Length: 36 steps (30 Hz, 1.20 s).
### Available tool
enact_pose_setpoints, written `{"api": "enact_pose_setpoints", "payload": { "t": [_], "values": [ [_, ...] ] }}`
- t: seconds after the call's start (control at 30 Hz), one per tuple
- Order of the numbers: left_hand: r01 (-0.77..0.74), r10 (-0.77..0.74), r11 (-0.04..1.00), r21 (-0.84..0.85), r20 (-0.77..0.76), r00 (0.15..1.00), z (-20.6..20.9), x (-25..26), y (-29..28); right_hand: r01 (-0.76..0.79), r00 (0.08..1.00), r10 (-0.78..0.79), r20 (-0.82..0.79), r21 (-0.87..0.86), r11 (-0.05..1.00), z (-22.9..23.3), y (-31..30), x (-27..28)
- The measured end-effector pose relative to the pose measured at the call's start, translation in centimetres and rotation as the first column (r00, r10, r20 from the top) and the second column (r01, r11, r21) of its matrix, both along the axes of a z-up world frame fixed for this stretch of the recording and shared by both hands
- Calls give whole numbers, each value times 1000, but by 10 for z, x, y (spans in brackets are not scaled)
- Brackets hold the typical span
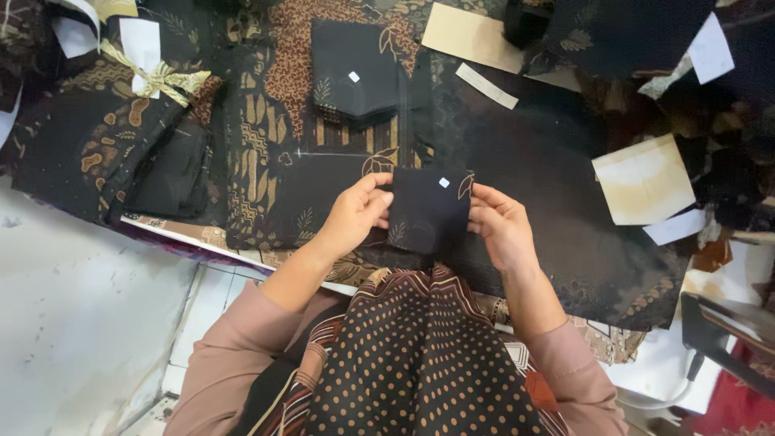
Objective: The person irons small folded pieces of patterned fabric on a work table. They repeatedly place a white paper insert into the folded fabric, press it with an iron, remove the paper, and stack the finished pieces. The person handles multiple identical fabric pieces one at a time.
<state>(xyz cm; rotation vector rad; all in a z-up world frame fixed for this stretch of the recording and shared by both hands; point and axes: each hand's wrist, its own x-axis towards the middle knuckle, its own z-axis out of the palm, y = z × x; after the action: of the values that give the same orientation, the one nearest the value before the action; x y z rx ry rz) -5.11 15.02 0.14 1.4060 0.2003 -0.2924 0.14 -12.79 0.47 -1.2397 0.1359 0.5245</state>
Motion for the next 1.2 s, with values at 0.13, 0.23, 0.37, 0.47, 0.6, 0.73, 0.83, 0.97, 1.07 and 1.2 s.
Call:
{"api": "enact_pose_setpoints", "payload": {
  "t": [0.13,0.23,0.37,0.47,0.6,0.73,0.83,0.97,1.07,1.2],
  "values": [
    [-56,47,992,117,77,996,23,1,10,20,1000,-21,-3,-198,980,12,24,5],
    [-115,58,953,279,207,977,42,24,30,3,990,31,139,-236,972,24,48,30],
    [-367,130,847,384,520,844,52,91,72,27,942,49,332,-223,975,23,93,96],
    [-498,229,731,466,520,823,46,138,98,7,922,62,382,-177,984,6,137,157],
    [-569,290,643,513,525,801,21,165,117,-32,924,103,367,-193,981,-19,170,202],
    [-539,319,718,440,480,817,-2,163,124,-79,941,144,305,-215,973,-32,165,201],
    [-486,313,757,436,410,857,-4,157,130,-46,956,82,281,-135,990,-30,159,191],
    [-416,269,801,431,361,893,6,150,137,-21,945,61,321,-126,992,-21,158,177],
    [-397,256,833,386,368,894,10,149,136,3,915,47,400,-122,992,-17,159,171],
    [-375,252,856,356,346,904,17,147,138,13,877,28,479,-82,997,-13,162,167]
  ]
}}
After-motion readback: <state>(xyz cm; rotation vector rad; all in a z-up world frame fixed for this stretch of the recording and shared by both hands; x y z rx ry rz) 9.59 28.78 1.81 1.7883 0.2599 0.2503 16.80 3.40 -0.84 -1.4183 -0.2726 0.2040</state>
